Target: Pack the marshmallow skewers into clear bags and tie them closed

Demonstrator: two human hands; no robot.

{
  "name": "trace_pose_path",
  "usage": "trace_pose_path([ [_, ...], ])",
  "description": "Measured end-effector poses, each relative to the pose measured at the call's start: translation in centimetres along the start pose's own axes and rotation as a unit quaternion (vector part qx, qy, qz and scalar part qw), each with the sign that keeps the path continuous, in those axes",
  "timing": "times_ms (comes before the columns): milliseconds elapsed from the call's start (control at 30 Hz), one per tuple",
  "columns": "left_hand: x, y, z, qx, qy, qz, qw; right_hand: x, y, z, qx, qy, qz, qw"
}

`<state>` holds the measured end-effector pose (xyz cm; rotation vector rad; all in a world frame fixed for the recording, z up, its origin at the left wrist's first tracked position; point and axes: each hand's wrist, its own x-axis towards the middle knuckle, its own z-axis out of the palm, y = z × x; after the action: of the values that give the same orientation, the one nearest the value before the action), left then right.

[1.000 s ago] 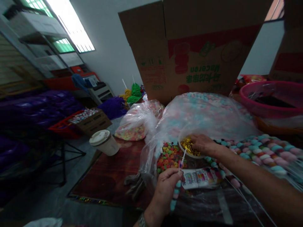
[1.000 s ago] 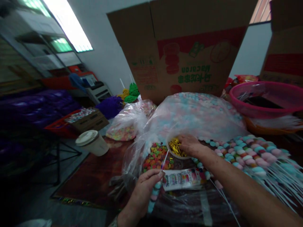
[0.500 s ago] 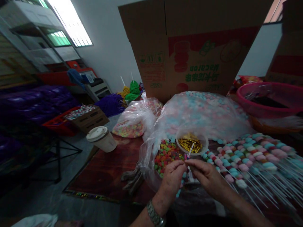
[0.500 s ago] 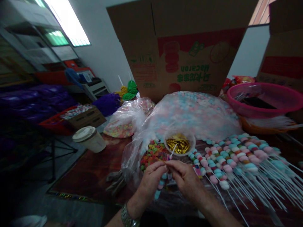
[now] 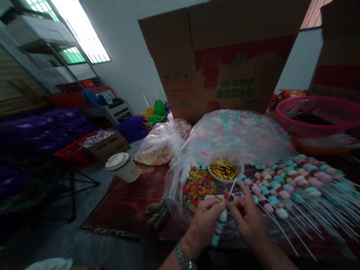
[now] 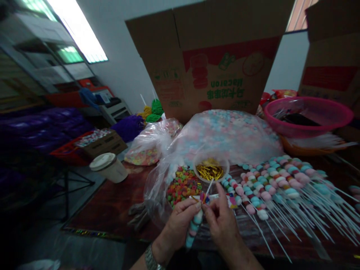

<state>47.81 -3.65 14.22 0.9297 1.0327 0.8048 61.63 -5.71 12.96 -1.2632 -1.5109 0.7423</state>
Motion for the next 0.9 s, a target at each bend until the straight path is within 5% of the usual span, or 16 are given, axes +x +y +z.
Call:
trace_pose_path([
  [67, -0.2, -0.3, -0.3, -0.06, -0.053, -0.052, 0.995, -0.2, -0.8, -0.8, 0.044, -0.053, 0.006, 0.998],
  [167, -0.5, -0.6, -0.6, -0.152, -0.177, -0.135, 0.963, 0.1, -2.4, -2.6, 0.056, -0.214, -0.032, 0.975],
  [233, -0.7, -0.6, -0.6, -0.188, -0.21, -0.155, 0.947, 0.3, -2.9, -3.2, 0.053, -0.255, -0.027, 0.965],
  [433, -0.9, 0.5, -0.4, -0.081, -0.058, -0.086, 0.991, -0.2, -1.4, -1.9, -0.125, -0.089, -0.11, 0.982],
  [533, -1.2, 1.1, -0.1, 0.068, 0.0, 0.058, 0.996, -0.1, -1.4, -1.8, -0.175, -0.083, -0.189, 0.963],
  [600, -1.4, 1.5, 0.2, 0.148, 0.07, 0.165, 0.973, -0.2, -1.7, -1.9, -0.23, -0.028, -0.252, 0.94],
  [700, -1.9, 2.6, 0.3, 0.088, 0.069, 0.113, 0.987, -0.7, -2.3, -1.8, -0.275, 0.028, -0.314, 0.908],
  [800, -2.9, 4.8, -0.6, -0.078, -0.05, 0.04, 0.995, -1.4, -2.6, -1.5, -0.183, -0.054, -0.227, 0.955],
  [900, -3.9, 6.2, -1.7, -0.02, -0.089, 0.073, 0.993, -1.2, -3.1, -1.7, -0.039, -0.055, -0.012, 0.998],
])
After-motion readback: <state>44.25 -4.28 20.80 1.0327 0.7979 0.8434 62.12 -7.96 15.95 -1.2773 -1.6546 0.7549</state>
